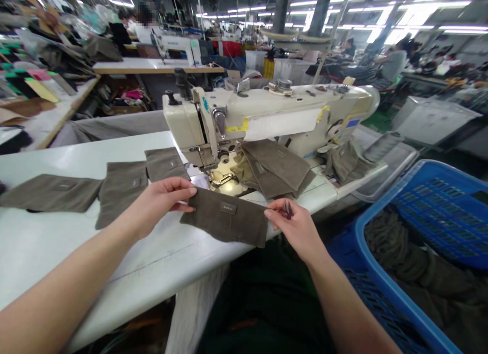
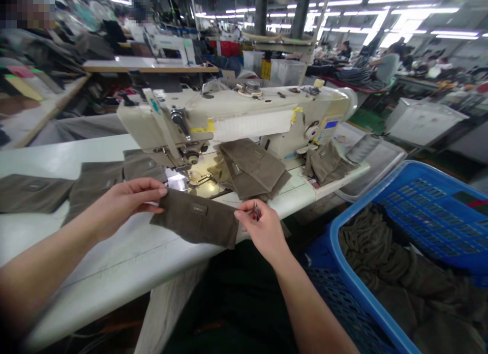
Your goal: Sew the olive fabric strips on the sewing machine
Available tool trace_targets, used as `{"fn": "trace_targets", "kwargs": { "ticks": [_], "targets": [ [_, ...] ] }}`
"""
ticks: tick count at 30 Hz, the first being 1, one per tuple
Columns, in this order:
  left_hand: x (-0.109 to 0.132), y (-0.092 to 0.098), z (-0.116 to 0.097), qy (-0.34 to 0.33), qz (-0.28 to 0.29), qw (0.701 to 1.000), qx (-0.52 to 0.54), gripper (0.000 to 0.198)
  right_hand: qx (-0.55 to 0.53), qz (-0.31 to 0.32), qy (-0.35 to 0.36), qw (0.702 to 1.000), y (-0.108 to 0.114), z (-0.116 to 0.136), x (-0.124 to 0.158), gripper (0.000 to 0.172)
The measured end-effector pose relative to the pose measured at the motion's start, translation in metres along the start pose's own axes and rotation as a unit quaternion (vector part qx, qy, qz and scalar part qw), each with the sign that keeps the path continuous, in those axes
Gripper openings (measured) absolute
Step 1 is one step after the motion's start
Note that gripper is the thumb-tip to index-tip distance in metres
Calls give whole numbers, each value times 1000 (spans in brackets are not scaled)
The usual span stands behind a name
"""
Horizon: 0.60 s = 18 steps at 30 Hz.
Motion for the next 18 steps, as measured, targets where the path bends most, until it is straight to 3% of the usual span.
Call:
{"fn": "trace_targets", "kwargs": {
  "ticks": [3, 5, 6, 8, 9, 11, 15, 18],
  "targets": [
    [21, 4, -26, -93, -94, 972, -193, 27, 27, 46, 4, 999, -15, 8, 7, 17],
    [46, -10, -55, -204, -117, 939, -250, 35, 43, 84, 16, 995, -29, 13, 14, 15],
    [57, -25, -67, -254, -79, 933, -241, 39, 43, 104, 21, 993, -36, 15, 18, 15],
    [74, -60, -78, -299, 50, 930, -205, 36, 34, 139, 22, 989, -48, 17, 24, 16],
    [79, -73, -80, -300, 98, 931, -181, 30, 30, 150, 21, 988, -51, 17, 26, 16],
    [78, -84, -76, -267, 133, 945, -133, 19, 25, 143, 32, 989, -50, 16, 28, 19],
    [63, -79, -56, -189, 108, 974, -70, 17, 46, 107, 80, 990, -38, 17, 32, 25],
    [62, -77, -52, -194, 105, 973, -64, 18, 82, 152, 113, 979, -43, 21, 39, 17]
  ]
}}
Point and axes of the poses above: each hand's wrist, its own x-axis away from the middle knuckle, its own y-axis out of the back of the hand, z = x × y, the point moved 8 cm from there along -x, towards the middle knuckle, and after that the axes turned 10 degrees about -x, right-handed, at the moved point
